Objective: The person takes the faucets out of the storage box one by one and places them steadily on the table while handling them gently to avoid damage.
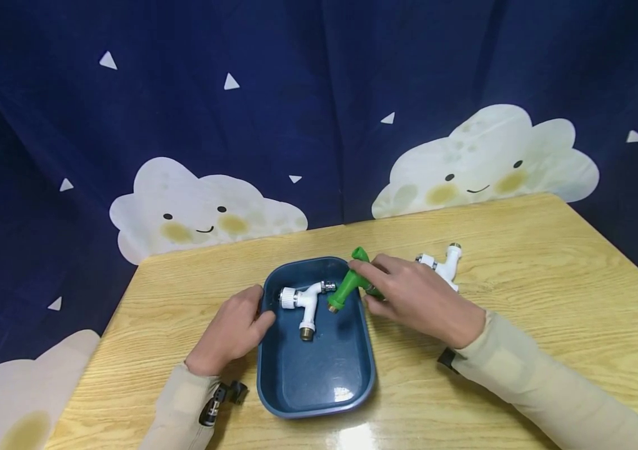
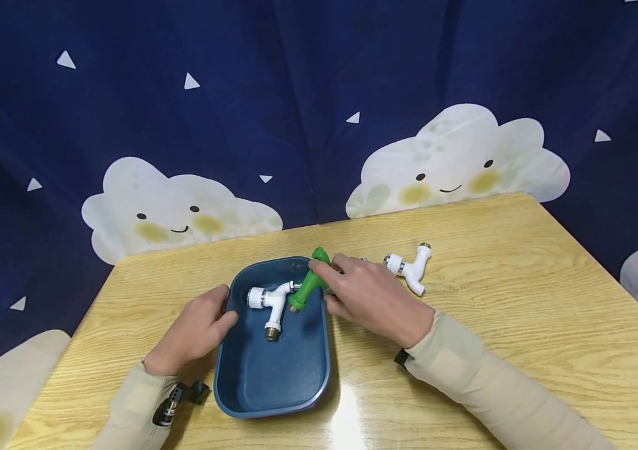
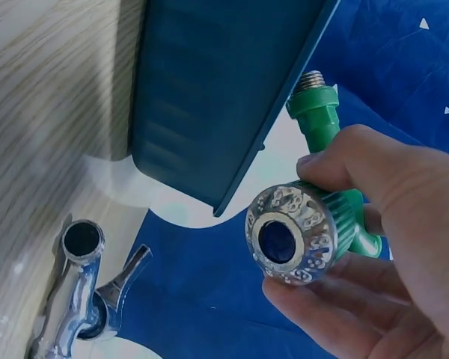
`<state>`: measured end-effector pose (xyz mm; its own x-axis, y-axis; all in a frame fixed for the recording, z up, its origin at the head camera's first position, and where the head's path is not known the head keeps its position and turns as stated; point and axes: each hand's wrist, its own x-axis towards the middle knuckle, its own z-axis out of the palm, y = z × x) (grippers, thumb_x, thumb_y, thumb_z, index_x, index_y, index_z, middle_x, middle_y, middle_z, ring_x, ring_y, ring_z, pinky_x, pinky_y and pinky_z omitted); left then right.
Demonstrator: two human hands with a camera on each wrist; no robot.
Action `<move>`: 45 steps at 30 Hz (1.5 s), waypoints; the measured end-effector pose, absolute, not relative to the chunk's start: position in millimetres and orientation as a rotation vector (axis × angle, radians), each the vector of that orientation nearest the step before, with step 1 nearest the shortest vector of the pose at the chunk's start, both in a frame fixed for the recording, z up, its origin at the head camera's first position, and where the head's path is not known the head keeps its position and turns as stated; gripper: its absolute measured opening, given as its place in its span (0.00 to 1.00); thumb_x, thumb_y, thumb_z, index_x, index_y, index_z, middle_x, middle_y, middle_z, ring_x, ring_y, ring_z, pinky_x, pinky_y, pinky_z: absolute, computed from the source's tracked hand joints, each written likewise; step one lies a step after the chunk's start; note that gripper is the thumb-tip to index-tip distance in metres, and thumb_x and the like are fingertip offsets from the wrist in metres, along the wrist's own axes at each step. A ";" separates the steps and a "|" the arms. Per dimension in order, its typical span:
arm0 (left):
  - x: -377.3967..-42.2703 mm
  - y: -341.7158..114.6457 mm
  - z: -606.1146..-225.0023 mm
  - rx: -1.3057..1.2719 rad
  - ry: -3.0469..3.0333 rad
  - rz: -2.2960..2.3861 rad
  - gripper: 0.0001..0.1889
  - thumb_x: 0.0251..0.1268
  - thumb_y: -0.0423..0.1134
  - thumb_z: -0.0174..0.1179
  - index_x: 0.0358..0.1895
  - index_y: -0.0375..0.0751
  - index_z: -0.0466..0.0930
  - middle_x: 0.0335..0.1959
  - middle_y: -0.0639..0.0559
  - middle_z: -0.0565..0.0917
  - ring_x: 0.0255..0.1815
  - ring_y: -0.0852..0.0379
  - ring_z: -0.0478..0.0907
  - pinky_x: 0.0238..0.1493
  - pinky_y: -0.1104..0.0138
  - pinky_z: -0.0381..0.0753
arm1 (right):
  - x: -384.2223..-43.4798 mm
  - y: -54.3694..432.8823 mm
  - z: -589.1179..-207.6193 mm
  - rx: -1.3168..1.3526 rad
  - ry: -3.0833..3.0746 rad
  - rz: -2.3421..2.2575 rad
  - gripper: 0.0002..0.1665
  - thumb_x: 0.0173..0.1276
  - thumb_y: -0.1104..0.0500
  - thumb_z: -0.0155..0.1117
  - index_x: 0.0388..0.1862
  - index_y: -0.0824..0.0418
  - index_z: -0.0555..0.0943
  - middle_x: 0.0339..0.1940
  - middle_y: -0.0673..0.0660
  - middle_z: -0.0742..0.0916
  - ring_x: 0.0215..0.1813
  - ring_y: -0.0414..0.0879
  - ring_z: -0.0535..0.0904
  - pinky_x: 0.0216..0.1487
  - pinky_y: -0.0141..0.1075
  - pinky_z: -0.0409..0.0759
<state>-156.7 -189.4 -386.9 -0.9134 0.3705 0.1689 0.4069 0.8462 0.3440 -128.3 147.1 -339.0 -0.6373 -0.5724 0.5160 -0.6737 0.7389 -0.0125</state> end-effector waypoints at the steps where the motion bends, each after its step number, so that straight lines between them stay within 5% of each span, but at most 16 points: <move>1: -156.7 -189.4 -386.8 -0.618 -2.925 -0.577 0.07 0.64 0.39 0.57 0.30 0.48 0.69 0.24 0.55 0.69 0.24 0.60 0.65 0.30 0.68 0.65 | -127.9 147.9 -338.6 0.944 -2.443 0.283 0.34 0.62 0.54 0.74 0.67 0.58 0.79 0.39 0.54 0.86 0.27 0.38 0.74 0.25 0.28 0.74; 45: -155.7 -189.2 -384.9 -0.643 -2.924 -0.590 0.06 0.65 0.38 0.55 0.31 0.47 0.69 0.24 0.54 0.69 0.24 0.60 0.65 0.29 0.68 0.65 | -142.4 182.6 -328.5 0.766 -2.479 0.312 0.31 0.59 0.59 0.74 0.62 0.62 0.81 0.30 0.56 0.83 0.23 0.41 0.73 0.23 0.34 0.76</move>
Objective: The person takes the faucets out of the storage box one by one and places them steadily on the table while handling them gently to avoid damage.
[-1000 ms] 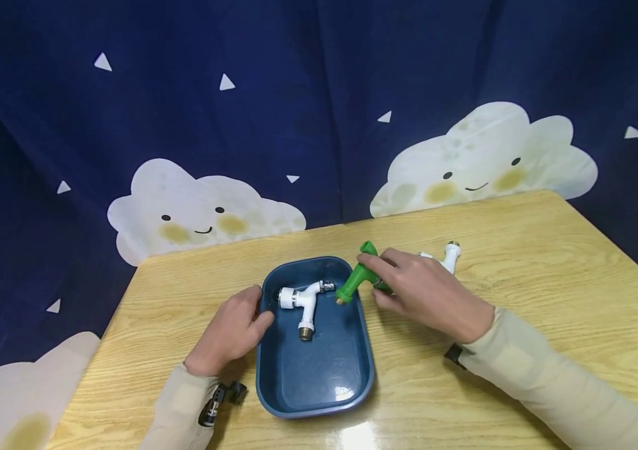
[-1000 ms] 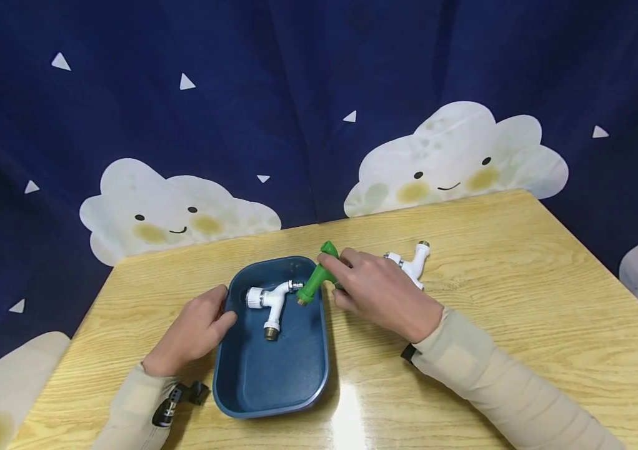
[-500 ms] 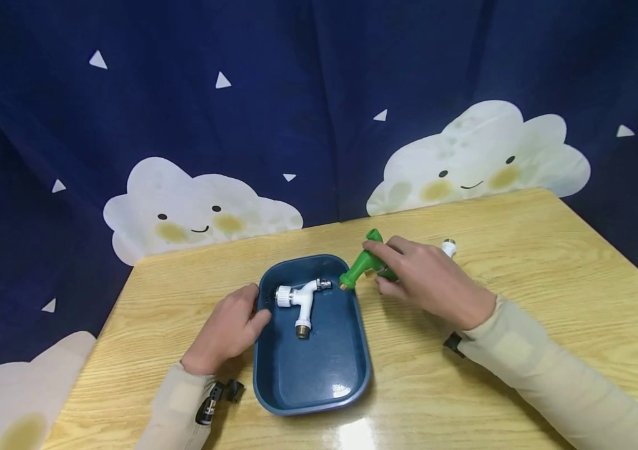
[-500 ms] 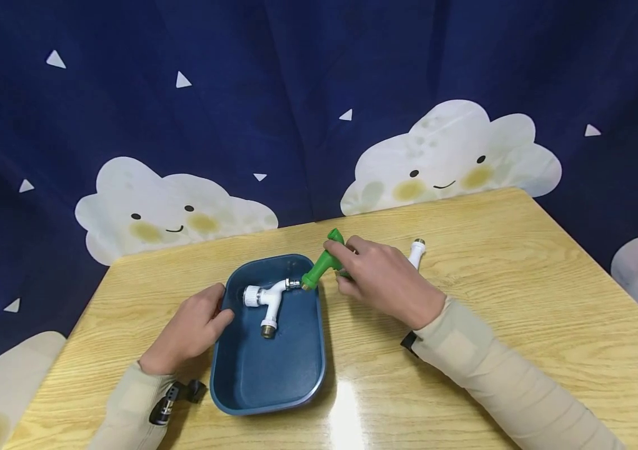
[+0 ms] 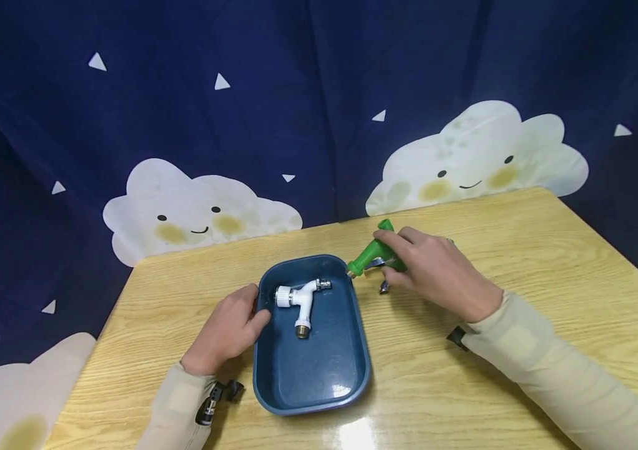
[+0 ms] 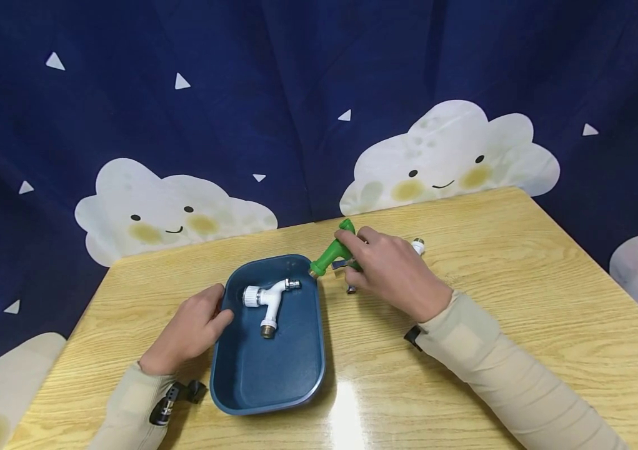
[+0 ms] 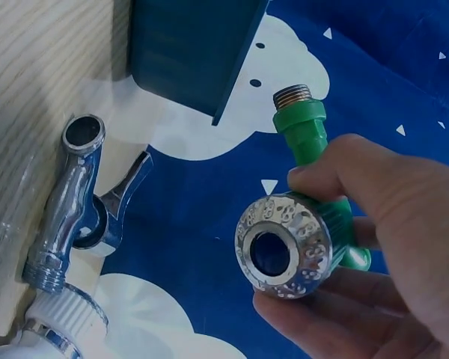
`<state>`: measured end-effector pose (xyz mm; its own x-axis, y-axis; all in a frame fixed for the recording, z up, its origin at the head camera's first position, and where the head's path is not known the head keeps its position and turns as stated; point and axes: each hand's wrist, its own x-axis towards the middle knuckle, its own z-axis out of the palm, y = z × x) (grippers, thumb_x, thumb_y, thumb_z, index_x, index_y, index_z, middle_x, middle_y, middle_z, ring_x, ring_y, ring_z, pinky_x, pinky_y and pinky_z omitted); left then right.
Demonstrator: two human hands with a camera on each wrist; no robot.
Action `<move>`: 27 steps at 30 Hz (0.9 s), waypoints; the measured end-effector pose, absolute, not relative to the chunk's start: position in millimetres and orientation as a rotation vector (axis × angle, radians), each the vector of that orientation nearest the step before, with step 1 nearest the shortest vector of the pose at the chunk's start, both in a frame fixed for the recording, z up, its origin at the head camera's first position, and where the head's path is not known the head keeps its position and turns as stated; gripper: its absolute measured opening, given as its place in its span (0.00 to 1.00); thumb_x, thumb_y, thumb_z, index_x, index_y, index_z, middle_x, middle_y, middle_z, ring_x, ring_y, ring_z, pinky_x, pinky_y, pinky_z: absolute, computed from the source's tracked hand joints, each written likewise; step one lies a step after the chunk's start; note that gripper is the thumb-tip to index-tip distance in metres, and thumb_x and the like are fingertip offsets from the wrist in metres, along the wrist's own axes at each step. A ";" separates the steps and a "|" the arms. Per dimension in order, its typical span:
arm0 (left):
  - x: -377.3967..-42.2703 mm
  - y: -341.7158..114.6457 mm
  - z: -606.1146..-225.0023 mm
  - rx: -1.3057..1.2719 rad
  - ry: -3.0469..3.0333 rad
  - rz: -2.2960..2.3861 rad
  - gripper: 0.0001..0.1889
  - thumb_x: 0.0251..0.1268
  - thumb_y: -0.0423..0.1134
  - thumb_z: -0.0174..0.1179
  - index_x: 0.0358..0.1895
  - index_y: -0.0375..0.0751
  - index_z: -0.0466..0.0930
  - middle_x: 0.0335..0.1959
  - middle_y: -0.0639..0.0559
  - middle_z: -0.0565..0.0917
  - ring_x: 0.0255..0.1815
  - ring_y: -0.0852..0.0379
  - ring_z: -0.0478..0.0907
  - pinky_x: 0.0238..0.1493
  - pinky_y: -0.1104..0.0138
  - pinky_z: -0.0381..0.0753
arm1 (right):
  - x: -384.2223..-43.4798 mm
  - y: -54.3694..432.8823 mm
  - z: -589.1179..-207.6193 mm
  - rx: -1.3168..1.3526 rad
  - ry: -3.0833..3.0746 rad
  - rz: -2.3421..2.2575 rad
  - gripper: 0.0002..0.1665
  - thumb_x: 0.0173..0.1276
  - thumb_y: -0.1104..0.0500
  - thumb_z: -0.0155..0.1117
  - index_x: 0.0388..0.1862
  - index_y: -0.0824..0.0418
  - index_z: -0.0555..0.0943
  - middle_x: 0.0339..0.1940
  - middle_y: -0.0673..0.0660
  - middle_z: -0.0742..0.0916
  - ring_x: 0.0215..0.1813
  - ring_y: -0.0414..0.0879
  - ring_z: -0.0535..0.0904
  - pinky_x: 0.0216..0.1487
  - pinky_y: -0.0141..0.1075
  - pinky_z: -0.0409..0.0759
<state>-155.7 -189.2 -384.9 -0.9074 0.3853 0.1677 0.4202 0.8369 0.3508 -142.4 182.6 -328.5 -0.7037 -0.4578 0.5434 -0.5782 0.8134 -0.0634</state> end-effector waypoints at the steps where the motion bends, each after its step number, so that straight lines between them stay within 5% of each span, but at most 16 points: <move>1: -155.6 -189.0 -384.8 -0.644 -2.923 -0.590 0.06 0.65 0.38 0.55 0.30 0.47 0.69 0.24 0.54 0.69 0.24 0.59 0.65 0.29 0.68 0.65 | -142.5 183.2 -328.4 0.764 -2.480 0.313 0.31 0.58 0.59 0.74 0.62 0.62 0.81 0.30 0.56 0.83 0.23 0.41 0.73 0.23 0.34 0.76; 27: -154.9 -188.8 -384.8 -0.634 -2.920 -0.593 0.06 0.65 0.39 0.56 0.31 0.47 0.69 0.24 0.55 0.69 0.23 0.60 0.65 0.29 0.68 0.65 | -149.4 206.0 -315.7 0.493 -2.644 0.390 0.32 0.59 0.60 0.70 0.65 0.62 0.79 0.35 0.58 0.85 0.29 0.47 0.77 0.28 0.39 0.77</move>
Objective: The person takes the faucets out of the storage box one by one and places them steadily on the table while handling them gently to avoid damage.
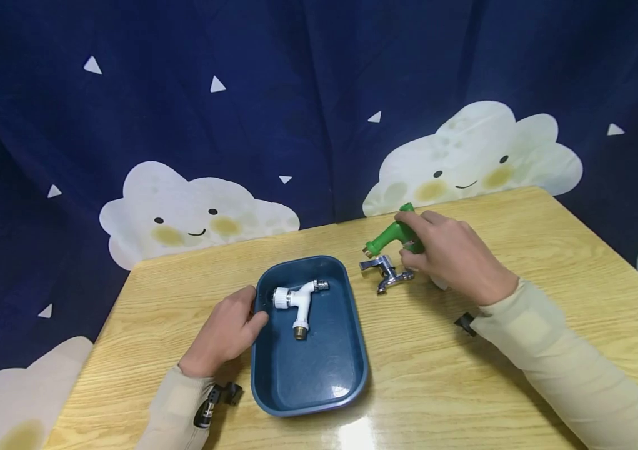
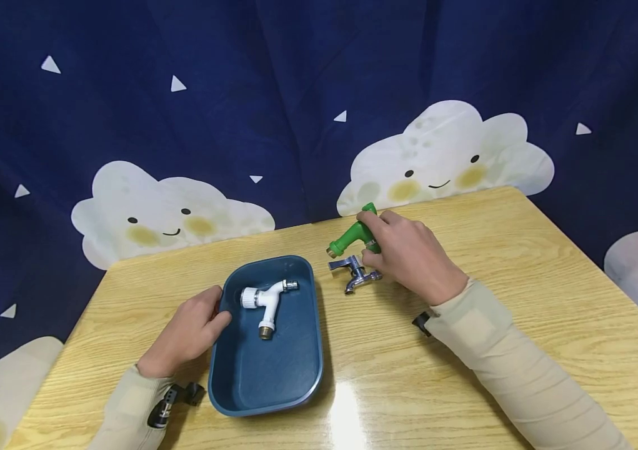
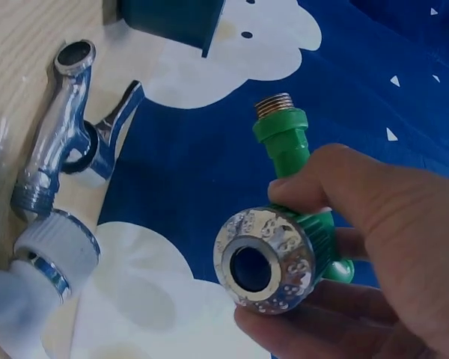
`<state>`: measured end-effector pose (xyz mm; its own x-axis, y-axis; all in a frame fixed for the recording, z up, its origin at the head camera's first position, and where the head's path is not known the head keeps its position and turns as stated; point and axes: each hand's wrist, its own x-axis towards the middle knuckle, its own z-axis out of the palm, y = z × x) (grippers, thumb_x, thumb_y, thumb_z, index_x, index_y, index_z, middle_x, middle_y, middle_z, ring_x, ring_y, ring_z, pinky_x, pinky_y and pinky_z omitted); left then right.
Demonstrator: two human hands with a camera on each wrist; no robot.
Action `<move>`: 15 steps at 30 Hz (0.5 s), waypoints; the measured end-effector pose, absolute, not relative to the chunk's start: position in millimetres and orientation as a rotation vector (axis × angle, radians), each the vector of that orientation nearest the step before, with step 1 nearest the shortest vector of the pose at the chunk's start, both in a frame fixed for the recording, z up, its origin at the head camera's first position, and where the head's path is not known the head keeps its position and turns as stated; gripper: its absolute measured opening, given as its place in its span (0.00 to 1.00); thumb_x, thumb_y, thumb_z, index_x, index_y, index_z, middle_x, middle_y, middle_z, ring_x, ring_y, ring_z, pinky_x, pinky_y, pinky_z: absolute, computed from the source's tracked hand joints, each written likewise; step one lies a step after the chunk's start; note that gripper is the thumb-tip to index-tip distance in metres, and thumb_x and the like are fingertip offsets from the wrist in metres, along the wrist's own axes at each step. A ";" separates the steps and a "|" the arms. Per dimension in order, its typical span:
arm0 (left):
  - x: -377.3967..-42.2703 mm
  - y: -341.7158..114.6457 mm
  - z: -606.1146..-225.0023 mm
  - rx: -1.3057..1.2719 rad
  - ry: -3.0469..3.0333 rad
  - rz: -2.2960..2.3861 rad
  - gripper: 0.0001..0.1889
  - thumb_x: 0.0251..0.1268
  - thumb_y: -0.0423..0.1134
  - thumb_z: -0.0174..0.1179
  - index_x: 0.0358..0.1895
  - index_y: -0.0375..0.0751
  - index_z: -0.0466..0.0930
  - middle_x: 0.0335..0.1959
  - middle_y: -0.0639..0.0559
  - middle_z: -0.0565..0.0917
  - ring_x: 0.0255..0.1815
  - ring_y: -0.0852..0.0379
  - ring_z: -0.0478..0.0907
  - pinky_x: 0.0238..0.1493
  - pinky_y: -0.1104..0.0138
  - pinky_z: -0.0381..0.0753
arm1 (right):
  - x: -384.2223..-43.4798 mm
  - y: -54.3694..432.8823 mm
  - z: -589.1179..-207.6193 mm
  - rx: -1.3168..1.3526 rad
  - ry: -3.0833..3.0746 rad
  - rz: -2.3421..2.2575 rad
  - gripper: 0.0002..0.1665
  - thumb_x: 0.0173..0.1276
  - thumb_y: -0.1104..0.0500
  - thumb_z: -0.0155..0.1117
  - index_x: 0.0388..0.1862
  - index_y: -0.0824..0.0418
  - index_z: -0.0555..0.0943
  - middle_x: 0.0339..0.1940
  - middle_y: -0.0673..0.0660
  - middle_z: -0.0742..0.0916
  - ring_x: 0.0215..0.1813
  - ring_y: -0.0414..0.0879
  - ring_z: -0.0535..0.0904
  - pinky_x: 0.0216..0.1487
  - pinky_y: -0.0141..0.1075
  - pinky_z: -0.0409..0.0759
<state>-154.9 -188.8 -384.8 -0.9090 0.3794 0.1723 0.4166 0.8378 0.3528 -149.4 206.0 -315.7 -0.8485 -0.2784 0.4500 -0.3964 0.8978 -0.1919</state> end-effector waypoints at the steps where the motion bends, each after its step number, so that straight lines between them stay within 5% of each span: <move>1: -154.7 -188.8 -385.0 -0.634 -2.920 -0.593 0.06 0.65 0.39 0.56 0.31 0.47 0.69 0.24 0.55 0.69 0.23 0.60 0.65 0.29 0.68 0.65 | -149.7 206.8 -315.3 0.476 -2.661 0.395 0.32 0.60 0.60 0.70 0.65 0.62 0.78 0.35 0.59 0.85 0.29 0.47 0.77 0.29 0.40 0.78; 15: -155.3 -188.9 -385.8 -0.635 -2.918 -0.575 0.06 0.65 0.39 0.56 0.30 0.47 0.69 0.24 0.54 0.68 0.23 0.59 0.65 0.29 0.68 0.65 | -153.3 217.9 -310.5 0.382 -2.720 0.444 0.31 0.59 0.60 0.72 0.63 0.62 0.78 0.35 0.59 0.86 0.32 0.49 0.80 0.33 0.44 0.82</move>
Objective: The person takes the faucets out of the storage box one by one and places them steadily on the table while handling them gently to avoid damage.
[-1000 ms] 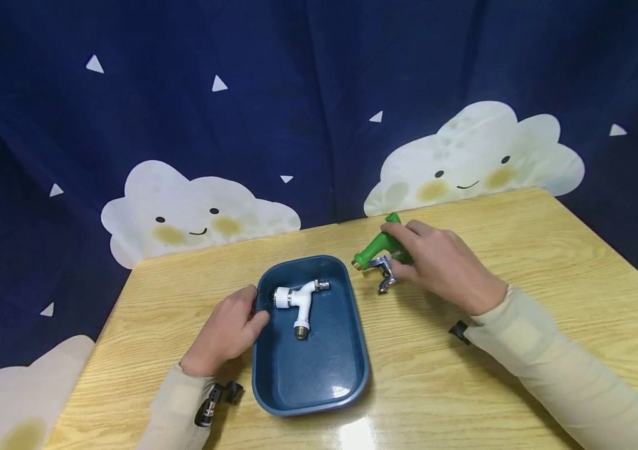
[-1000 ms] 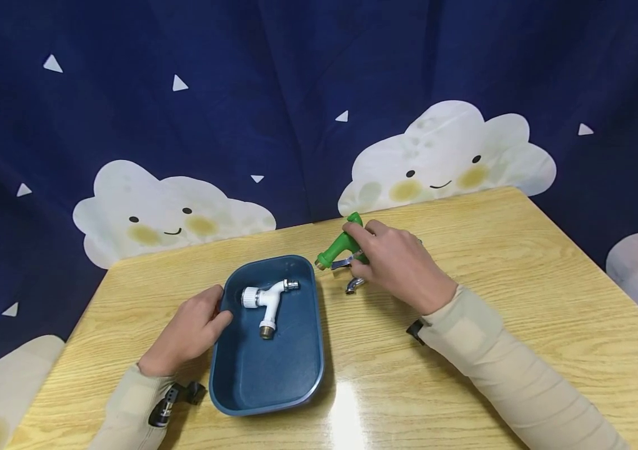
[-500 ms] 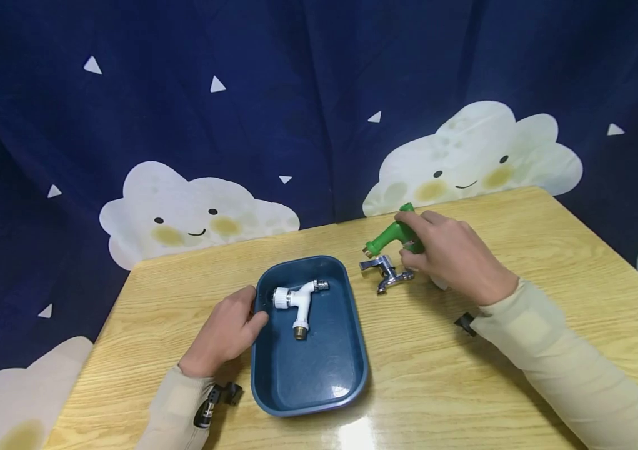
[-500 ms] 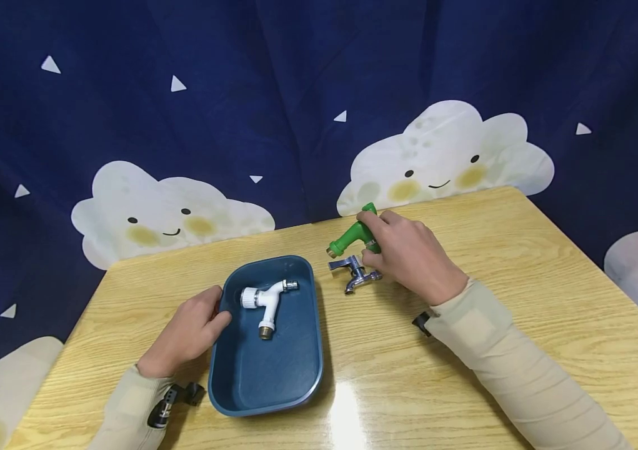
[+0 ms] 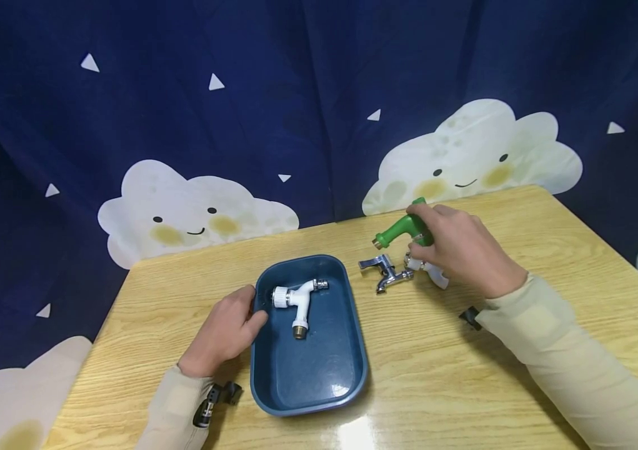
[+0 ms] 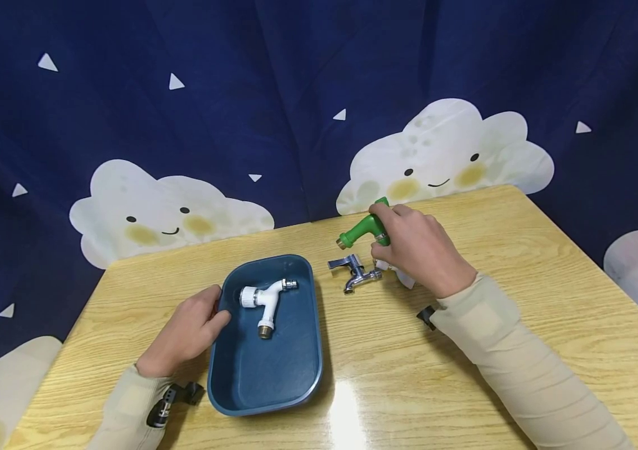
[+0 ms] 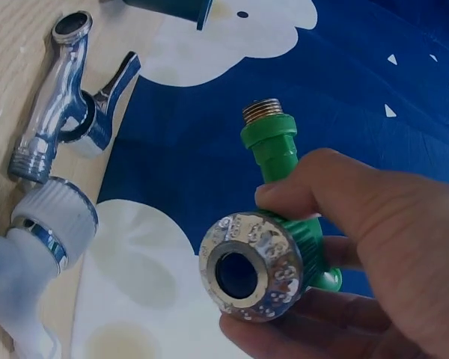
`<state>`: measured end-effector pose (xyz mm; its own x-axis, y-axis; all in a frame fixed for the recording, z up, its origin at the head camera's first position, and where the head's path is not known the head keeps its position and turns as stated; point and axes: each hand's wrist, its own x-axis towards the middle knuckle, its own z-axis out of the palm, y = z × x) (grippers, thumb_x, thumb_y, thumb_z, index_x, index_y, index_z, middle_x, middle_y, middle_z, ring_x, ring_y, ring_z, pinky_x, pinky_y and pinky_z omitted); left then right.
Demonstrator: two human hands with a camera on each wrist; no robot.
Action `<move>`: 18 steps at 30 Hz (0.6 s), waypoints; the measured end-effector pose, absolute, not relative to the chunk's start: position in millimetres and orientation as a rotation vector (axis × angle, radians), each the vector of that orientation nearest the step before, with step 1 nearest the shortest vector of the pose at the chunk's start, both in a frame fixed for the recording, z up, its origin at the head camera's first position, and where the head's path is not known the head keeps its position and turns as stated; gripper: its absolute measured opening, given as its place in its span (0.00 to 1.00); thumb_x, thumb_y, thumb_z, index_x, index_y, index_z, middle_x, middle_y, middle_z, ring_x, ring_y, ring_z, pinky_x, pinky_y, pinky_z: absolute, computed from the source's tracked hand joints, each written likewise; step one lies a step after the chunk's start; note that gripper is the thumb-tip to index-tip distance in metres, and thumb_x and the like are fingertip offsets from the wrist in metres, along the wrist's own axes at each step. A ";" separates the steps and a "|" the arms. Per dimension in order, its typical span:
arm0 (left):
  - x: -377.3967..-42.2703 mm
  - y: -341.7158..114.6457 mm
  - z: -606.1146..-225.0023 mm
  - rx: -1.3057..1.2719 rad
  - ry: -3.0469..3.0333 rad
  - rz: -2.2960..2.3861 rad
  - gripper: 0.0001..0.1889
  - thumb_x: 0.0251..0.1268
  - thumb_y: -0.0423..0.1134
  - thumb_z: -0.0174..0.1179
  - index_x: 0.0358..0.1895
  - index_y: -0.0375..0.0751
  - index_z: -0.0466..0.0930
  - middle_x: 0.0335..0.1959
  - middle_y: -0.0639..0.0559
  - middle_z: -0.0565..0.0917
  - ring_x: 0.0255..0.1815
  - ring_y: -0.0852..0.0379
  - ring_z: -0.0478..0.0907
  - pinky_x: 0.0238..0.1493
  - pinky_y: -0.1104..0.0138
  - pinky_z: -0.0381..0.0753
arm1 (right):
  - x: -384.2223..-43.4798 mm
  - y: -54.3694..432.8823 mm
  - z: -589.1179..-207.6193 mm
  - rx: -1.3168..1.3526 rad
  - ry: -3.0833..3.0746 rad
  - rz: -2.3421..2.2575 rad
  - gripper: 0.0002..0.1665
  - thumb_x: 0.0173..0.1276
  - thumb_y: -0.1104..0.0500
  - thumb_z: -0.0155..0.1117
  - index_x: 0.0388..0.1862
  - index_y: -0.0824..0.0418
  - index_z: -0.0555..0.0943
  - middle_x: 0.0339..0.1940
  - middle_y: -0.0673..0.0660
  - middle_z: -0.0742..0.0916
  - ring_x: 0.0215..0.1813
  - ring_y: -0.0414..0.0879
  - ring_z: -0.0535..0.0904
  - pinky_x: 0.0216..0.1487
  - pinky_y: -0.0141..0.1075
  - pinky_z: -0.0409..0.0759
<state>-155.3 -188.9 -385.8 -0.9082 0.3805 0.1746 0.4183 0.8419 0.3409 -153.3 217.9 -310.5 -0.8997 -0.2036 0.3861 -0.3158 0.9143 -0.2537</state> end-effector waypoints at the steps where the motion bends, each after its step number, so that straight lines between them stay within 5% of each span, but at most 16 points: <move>1: -155.3 -188.9 -386.0 -0.635 -2.917 -0.576 0.06 0.64 0.38 0.56 0.30 0.47 0.69 0.24 0.54 0.68 0.23 0.59 0.65 0.29 0.68 0.65 | -153.8 219.0 -310.3 0.379 -2.723 0.444 0.31 0.59 0.60 0.72 0.62 0.62 0.78 0.35 0.59 0.86 0.31 0.49 0.79 0.33 0.43 0.81; 18: -155.1 -188.6 -385.3 -0.639 -2.920 -0.585 0.05 0.64 0.38 0.55 0.31 0.46 0.70 0.25 0.54 0.69 0.24 0.60 0.65 0.29 0.68 0.64 | -161.4 231.8 -313.3 0.322 -2.790 0.465 0.29 0.60 0.59 0.71 0.61 0.63 0.77 0.32 0.58 0.83 0.31 0.49 0.76 0.29 0.39 0.71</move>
<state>-155.1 -188.6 -385.3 -0.9076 0.3829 0.1721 0.4196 0.8387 0.3472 -161.4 231.8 -313.3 -0.9318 -0.1693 0.3210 -0.2643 0.9228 -0.2805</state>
